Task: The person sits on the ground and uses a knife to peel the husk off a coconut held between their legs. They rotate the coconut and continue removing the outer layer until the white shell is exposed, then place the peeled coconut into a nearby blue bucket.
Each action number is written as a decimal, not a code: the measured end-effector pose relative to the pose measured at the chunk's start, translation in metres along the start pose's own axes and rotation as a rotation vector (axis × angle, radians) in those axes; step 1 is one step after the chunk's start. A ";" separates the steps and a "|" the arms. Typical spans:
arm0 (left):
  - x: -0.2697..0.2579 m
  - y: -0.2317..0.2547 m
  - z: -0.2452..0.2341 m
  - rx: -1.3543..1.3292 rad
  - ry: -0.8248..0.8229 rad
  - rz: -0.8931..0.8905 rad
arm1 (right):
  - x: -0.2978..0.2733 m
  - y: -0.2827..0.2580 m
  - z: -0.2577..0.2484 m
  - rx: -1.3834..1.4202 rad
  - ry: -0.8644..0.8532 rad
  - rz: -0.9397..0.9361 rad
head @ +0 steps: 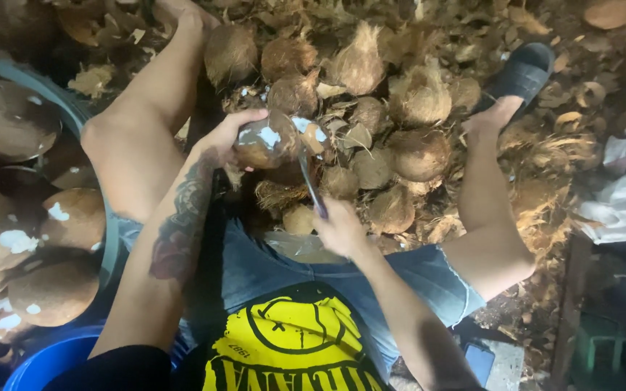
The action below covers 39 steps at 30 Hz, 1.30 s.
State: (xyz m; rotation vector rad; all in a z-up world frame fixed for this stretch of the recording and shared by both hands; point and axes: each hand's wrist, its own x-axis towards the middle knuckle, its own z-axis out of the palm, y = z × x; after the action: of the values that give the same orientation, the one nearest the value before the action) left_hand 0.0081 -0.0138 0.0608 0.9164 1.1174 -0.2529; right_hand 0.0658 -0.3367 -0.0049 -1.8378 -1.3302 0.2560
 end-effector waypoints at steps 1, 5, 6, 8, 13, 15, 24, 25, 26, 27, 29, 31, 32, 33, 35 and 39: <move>-0.009 0.003 0.001 0.037 -0.022 0.005 | 0.017 -0.021 -0.008 0.187 -0.185 0.483; 0.026 -0.024 -0.004 0.012 -0.063 0.017 | 0.043 -0.057 -0.027 0.433 -0.446 1.063; 0.014 -0.027 -0.006 0.009 -0.059 0.002 | 0.043 -0.069 -0.025 0.437 -0.456 1.073; 0.005 -0.008 0.001 -0.035 -0.031 -0.006 | 0.059 -0.078 -0.024 1.150 -0.157 0.990; 0.045 -0.023 -0.011 -0.082 -0.051 0.009 | 0.073 -0.078 0.005 1.806 -0.050 0.976; 0.049 -0.034 -0.018 -0.125 -0.024 0.004 | 0.088 -0.081 0.003 2.064 0.032 0.903; -0.008 -0.016 -0.008 -0.174 0.016 0.000 | 0.107 -0.174 -0.110 1.435 0.119 0.491; 0.032 -0.028 -0.026 0.016 0.204 0.180 | 0.100 -0.176 -0.116 1.344 0.129 0.324; 0.072 -0.038 -0.045 0.209 0.389 0.360 | 0.093 -0.178 -0.123 1.248 0.138 0.159; 0.052 -0.027 -0.032 0.212 0.383 0.365 | 0.094 -0.193 -0.132 1.244 0.143 0.156; 0.007 -0.011 -0.012 0.163 0.324 0.462 | 0.091 -0.225 -0.148 0.978 0.217 0.106; 0.011 -0.012 -0.014 0.157 0.307 0.396 | 0.080 -0.230 -0.145 0.868 0.275 0.116; 0.014 -0.009 -0.015 0.154 0.285 0.338 | 0.076 -0.231 -0.143 0.754 0.337 0.119; 0.007 -0.003 -0.012 0.155 0.283 0.338 | 0.076 -0.221 -0.142 0.752 0.338 0.119; -0.007 0.008 -0.007 0.124 0.229 0.242 | 0.076 -0.200 -0.140 0.377 0.211 -0.192; 0.003 -0.015 -0.008 -0.065 0.098 0.216 | -0.007 -0.095 -0.074 0.271 -0.106 0.206</move>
State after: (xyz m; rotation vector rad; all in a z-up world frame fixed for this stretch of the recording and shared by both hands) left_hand -0.0048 -0.0166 0.0501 0.9910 1.0993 0.0057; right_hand 0.0408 -0.3713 0.1075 -1.7473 -1.1140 0.6197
